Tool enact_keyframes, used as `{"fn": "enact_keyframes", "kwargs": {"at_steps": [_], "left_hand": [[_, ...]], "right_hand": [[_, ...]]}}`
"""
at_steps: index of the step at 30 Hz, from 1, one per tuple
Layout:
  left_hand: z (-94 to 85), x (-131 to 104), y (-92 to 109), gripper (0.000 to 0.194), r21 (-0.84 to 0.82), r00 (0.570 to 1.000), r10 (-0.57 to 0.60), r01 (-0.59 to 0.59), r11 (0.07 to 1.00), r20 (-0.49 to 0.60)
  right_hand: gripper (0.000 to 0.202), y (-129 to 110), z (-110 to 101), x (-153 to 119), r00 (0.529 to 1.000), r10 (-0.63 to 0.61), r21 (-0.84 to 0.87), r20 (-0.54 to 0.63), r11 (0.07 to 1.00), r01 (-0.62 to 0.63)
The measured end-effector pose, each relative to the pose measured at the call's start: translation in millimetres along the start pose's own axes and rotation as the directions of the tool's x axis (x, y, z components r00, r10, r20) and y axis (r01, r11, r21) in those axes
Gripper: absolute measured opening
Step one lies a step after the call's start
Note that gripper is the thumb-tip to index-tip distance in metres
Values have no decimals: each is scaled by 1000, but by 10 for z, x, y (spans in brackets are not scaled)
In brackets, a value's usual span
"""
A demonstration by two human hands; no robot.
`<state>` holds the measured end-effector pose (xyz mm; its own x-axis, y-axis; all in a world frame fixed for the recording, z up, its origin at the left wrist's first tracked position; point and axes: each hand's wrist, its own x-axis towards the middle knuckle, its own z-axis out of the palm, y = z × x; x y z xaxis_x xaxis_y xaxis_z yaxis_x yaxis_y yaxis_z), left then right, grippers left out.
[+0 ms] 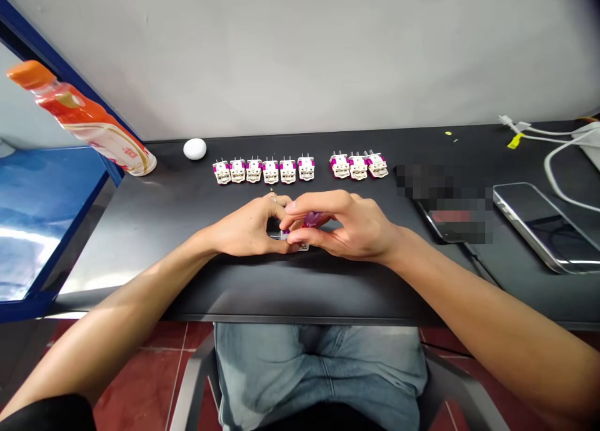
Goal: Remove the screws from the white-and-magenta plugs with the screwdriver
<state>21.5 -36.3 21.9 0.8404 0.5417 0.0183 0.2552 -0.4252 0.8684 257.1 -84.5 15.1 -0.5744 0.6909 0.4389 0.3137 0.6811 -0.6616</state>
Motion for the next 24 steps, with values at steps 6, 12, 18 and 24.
{"fn": "enact_keyframes", "kwargs": {"at_steps": [6,12,18,24], "left_hand": [[-103,-37,21,30,129,999,36,-38,991,13],[-119,-58,36,20,275,999,39,-43,961,20],[-97,-34,-44,19,297,995,82,-60,953,-62],[-111,-22,-119,18,320,989,103,-63,945,-110]], "right_hand": [[52,27,-33,-35,968,-249,17,-17,968,249],[30,16,-46,-75,919,-353,-284,-178,912,295],[47,18,-71,-17,945,-308,-179,-110,941,286],[37,45,-48,13,861,-429,-363,-273,875,321]]}}
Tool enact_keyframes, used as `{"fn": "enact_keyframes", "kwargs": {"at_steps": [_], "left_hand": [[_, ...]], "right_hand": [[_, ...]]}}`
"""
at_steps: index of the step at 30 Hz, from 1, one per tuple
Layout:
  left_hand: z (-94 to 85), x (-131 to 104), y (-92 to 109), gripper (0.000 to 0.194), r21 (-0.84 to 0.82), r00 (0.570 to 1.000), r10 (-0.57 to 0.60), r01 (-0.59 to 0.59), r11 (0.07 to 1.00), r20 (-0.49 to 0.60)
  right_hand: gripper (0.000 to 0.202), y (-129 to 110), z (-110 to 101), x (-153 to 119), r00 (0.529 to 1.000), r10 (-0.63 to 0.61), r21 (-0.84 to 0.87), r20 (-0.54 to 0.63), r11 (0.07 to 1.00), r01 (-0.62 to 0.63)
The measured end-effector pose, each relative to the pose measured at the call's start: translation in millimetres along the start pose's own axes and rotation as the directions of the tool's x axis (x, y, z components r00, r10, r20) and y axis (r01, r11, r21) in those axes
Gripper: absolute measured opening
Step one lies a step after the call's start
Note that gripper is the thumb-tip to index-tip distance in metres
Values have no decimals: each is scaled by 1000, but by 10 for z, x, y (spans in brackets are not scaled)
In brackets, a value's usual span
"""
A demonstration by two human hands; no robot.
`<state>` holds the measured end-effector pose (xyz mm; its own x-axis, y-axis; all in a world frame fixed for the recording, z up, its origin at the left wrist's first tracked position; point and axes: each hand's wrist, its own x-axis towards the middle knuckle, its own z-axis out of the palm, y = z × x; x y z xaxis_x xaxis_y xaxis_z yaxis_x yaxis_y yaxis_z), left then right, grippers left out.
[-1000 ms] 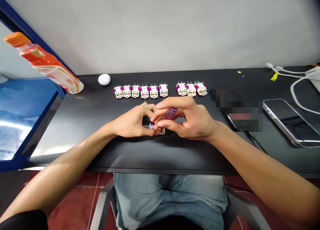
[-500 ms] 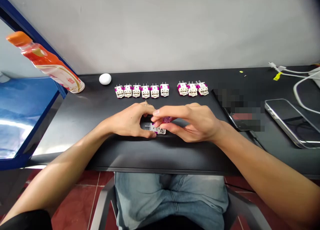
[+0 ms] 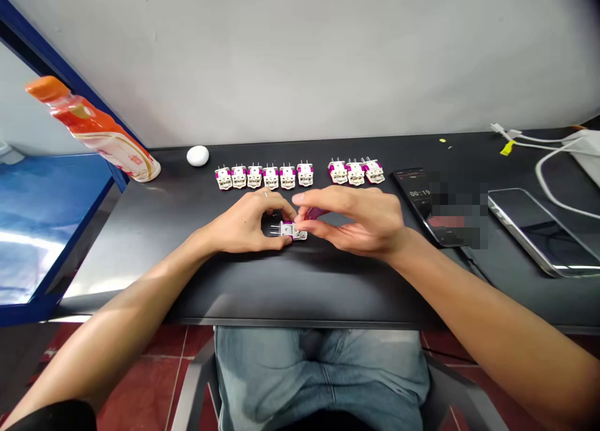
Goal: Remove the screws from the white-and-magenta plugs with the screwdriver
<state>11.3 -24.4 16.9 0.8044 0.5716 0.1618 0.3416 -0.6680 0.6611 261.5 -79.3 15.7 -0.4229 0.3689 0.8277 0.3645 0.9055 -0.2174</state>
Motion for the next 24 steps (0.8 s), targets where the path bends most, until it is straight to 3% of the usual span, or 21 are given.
{"fn": "enact_keyframes", "kwargs": {"at_steps": [3,7,11,15,19,24], "left_hand": [[-5,-9,-18,17,35,1000,23,-23,999,7],[-2,-16,-40,26,59,1000,14,-14,998,10],[5,-11,-51,25,49,1000,2,-3,999,26],[3,-6,-43,23,64,1000,11,-13,998,25],[5,-7,-37,21,39,1000,22,-22,999,20],[16,-4,-53,23,26,999,7,-8,1000,33]], "right_hand": [[44,-1,-1,6,996,40,73,83,996,-46],[48,16,11,0,997,-32,-2,-73,999,32],[55,30,42,-13,1000,6,75,27,997,-8],[57,25,65,-28,998,9,54,-69,999,-5],[58,29,81,-39,997,74,177,19,981,-76],[57,45,78,-48,997,35,114,-70,993,-27]]}}
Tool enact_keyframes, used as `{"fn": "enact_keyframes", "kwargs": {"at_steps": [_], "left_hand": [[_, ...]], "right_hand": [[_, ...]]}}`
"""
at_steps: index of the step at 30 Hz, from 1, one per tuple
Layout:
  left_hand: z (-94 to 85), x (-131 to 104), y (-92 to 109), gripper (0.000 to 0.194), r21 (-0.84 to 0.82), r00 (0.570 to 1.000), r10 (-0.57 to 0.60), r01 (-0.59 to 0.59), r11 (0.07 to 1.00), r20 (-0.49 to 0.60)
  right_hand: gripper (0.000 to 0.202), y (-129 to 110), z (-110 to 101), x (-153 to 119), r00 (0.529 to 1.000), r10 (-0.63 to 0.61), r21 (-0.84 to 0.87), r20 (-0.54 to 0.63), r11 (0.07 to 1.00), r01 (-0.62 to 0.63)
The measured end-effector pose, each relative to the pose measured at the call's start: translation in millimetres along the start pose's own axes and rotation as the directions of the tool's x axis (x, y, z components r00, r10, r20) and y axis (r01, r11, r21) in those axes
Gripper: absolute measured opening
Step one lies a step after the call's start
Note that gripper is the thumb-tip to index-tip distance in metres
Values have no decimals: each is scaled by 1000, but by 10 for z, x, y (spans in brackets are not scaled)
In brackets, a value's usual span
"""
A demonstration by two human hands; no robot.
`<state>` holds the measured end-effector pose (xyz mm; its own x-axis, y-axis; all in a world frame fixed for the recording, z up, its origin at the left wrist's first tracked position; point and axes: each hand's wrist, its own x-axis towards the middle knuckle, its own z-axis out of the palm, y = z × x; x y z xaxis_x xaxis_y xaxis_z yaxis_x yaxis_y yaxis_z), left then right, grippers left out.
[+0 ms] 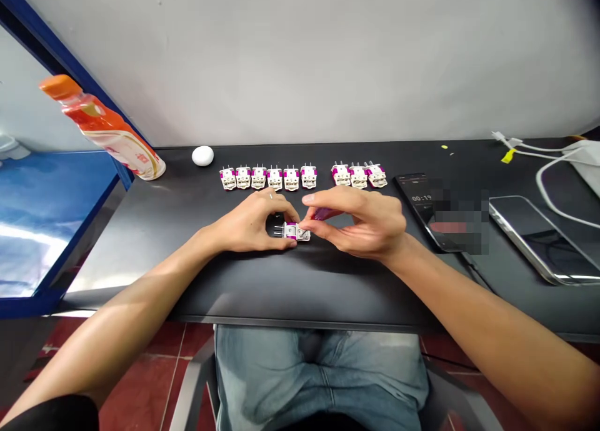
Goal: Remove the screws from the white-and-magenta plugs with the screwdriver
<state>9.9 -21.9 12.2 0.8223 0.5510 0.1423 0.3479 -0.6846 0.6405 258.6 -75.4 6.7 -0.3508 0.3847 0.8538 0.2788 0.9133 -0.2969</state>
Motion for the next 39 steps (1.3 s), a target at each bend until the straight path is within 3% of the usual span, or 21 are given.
{"fn": "enact_keyframes", "kwargs": {"at_steps": [4,8,12,16,21,25,30,34,39], "left_hand": [[-2,8,-3,23,-23,1000,-6,6,1000,0],[-6,13,-1,24,-26,1000,-10,10,1000,17],[1,10,-15,25,-24,1000,8,-8,1000,-9],[4,5,-29,26,-9,1000,-1,1,1000,13],[2,1,-28,26,-43,1000,3,-3,999,1],[-3,3,-15,23,-21,1000,-5,5,1000,7],[2,2,-22,24,-25,1000,0,0,1000,-2],[6,2,-24,23,-5,1000,7,-7,1000,-5],[-1,6,-18,20,-35,1000,15,-15,999,11]], "right_hand": [[58,7,-11,-16,978,112,131,178,982,-136],[60,13,-3,-36,998,41,43,38,998,-43],[60,10,-11,-23,988,72,106,136,991,-87],[67,-7,-34,8,999,-26,-9,26,1000,26],[69,-21,-46,15,992,52,64,116,996,-60],[63,-8,-49,40,998,-70,-39,6,997,70],[61,9,-41,48,995,-19,18,100,1000,17],[58,10,-21,23,995,-98,-29,9,995,98],[63,11,-17,-7,985,76,113,153,989,-94]]}}
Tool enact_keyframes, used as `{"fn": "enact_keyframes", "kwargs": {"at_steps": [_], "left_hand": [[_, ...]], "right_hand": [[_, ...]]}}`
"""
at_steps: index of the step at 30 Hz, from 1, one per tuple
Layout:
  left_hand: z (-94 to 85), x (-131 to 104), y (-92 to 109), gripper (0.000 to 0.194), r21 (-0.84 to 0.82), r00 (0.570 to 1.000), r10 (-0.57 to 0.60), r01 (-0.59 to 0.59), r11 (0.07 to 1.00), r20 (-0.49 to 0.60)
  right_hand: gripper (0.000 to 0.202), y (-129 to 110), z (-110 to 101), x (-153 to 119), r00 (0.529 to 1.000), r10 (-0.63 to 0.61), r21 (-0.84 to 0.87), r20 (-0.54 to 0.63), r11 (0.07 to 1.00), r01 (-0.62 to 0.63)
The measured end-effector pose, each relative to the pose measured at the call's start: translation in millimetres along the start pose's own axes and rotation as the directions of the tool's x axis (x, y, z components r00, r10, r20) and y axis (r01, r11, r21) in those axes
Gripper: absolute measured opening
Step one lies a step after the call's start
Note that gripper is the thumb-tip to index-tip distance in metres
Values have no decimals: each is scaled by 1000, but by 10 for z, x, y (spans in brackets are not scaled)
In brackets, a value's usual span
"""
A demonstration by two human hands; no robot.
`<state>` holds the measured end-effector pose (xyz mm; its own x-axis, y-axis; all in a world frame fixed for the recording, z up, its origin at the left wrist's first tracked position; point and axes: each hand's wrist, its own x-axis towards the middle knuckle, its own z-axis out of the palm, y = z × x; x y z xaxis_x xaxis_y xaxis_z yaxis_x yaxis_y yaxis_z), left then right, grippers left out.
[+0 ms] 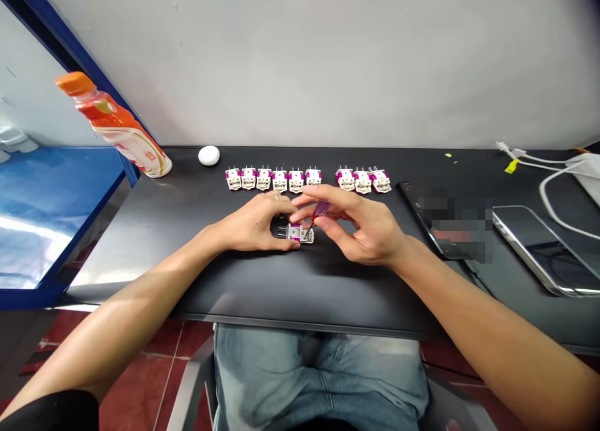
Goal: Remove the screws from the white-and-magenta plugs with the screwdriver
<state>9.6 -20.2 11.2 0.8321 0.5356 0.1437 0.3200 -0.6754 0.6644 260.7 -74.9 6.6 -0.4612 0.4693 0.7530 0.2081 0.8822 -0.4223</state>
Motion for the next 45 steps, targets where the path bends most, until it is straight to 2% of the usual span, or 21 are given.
{"fn": "enact_keyframes", "kwargs": {"at_steps": [4,8,12,16,20,25,28,30,32,34,36,39,41,43,45], "left_hand": [[4,0,-4,21,-1,1000,4,-4,1000,-15],[8,4,7,19,-5,1000,8,-8,1000,-10],[15,9,17,20,17,1000,-8,8,1000,-8],[37,6,12,19,40,999,28,-28,999,-20],[51,1,4,24,60,999,19,-17,998,-33],[49,1,-2,20,59,999,28,-27,998,-18],[54,-3,-12,23,71,1000,5,-4,997,-18],[59,-4,-19,25,73,1000,2,-1,997,-19],[64,-4,-23,25,69,1000,16,-15,998,-20],[67,-2,-25,25,74,999,23,-21,997,-30],[70,-1,-25,24,83,999,16,-13,996,-35],[75,-2,-28,23,85,1000,7,-5,996,-27],[77,-1,-32,25,87,1000,14,-12,996,-26],[78,1,-36,26,94,999,28,-25,995,-28],[76,4,-38,25,95,999,36,-33,995,-32]], "right_hand": [[63,0,1,1,989,-110,-112,-99,989,99],[67,-6,-10,-7,998,28,22,48,999,-29],[71,-19,-18,-19,1000,1,-64,5,998,-1],[73,-24,-23,-5,996,33,-14,85,999,-32],[73,-25,-34,14,997,-77,-132,-30,989,72],[71,-32,-52,18,999,-14,-103,50,994,19],[69,-46,-54,26,991,-108,-225,-74,970,89],[64,-52,-57,35,980,-166,-331,-108,936,122],[59,-52,-60,42,987,-158,-314,-41,940,137],[60,-52,-59,44,991,-130,-225,24,965,132],[62,-53,-53,41,992,-124,-214,14,969,124],[54,-59,-48,37,983,-170,-339,-68,931,138],[49,-64,-50,41,984,-174,-331,-40,931,151],[48,-74,-51,48,992,-120,-243,27,962,123],[45,-88,-47,52,995,-90,-212,37,973,96]]}}
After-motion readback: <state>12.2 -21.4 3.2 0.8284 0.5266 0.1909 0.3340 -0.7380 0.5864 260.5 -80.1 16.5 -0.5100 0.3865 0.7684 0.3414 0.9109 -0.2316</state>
